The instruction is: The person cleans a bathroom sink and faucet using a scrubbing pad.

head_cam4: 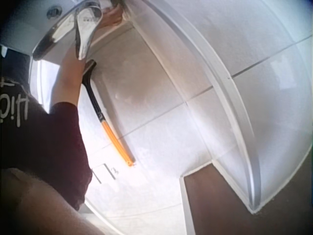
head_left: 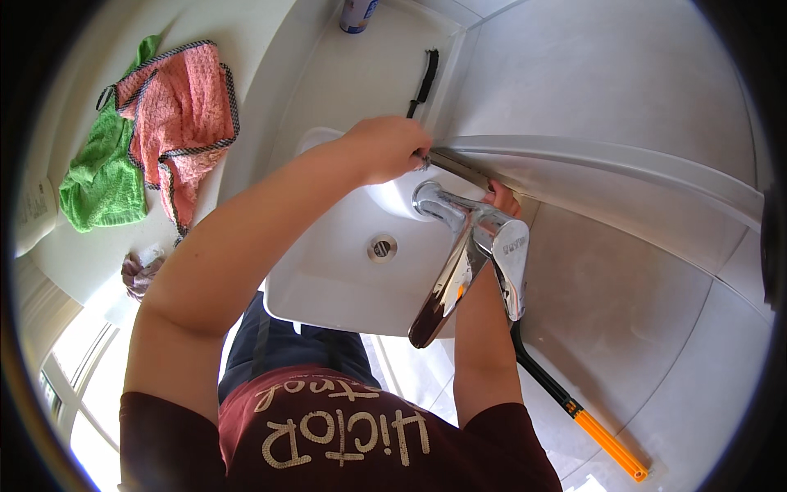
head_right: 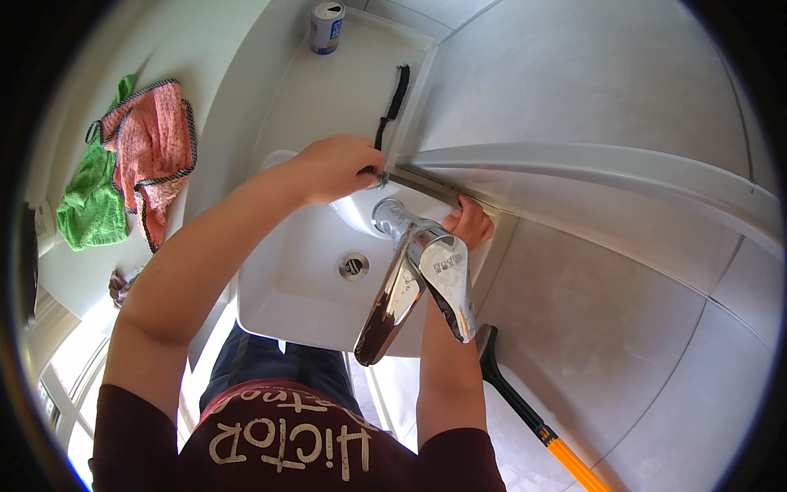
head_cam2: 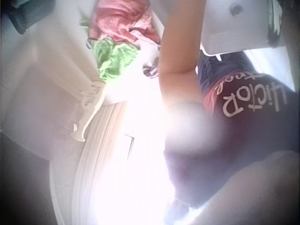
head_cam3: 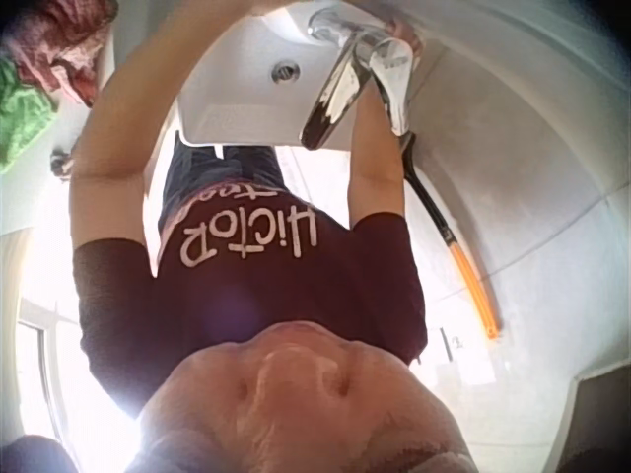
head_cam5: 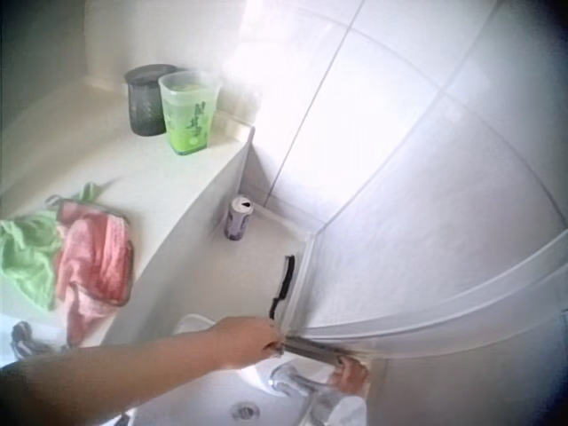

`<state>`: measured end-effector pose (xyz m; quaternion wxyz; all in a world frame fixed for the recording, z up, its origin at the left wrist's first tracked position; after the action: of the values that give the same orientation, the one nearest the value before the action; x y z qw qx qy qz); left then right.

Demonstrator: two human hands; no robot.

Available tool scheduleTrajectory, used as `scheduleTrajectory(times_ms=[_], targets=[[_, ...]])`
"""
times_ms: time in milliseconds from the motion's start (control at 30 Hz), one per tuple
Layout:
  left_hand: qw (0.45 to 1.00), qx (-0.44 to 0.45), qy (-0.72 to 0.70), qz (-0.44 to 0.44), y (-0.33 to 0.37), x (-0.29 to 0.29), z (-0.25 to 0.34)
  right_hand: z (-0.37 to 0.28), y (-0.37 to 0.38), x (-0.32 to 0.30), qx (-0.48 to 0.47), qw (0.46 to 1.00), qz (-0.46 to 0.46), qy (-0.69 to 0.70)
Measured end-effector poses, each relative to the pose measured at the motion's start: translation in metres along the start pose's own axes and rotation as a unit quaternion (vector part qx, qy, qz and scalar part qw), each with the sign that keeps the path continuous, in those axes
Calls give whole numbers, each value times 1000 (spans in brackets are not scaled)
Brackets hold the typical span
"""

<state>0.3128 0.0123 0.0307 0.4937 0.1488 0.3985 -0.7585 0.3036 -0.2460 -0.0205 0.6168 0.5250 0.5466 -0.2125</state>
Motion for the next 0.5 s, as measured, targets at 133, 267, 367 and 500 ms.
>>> scheduleTrajectory(times_ms=[133,267,367,500], targets=[[999,9,37,-28,-8,14,4,-17,7,-10,-23,999,31,-7],[997,12,72,-3,-5,21,17,-21,11,-16,-77,995,36,-56],[996,50,67,41,-1,19,26,-23,12,-15,-46,999,26,-14],[994,55,92,14,21,28,52,-13,9,-9,-11,1000,6,-6]])
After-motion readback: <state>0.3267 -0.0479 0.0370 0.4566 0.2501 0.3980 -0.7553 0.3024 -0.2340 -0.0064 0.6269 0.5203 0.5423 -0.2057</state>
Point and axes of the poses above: each hand's wrist, its own y-axis towards the middle knuckle, its own x-axis out of the palm, z = x × y, the point moved 10 cm from there along y, towards the middle knuckle, and after that the axes turned 14 degrees about -x, right-handed, at the moved point
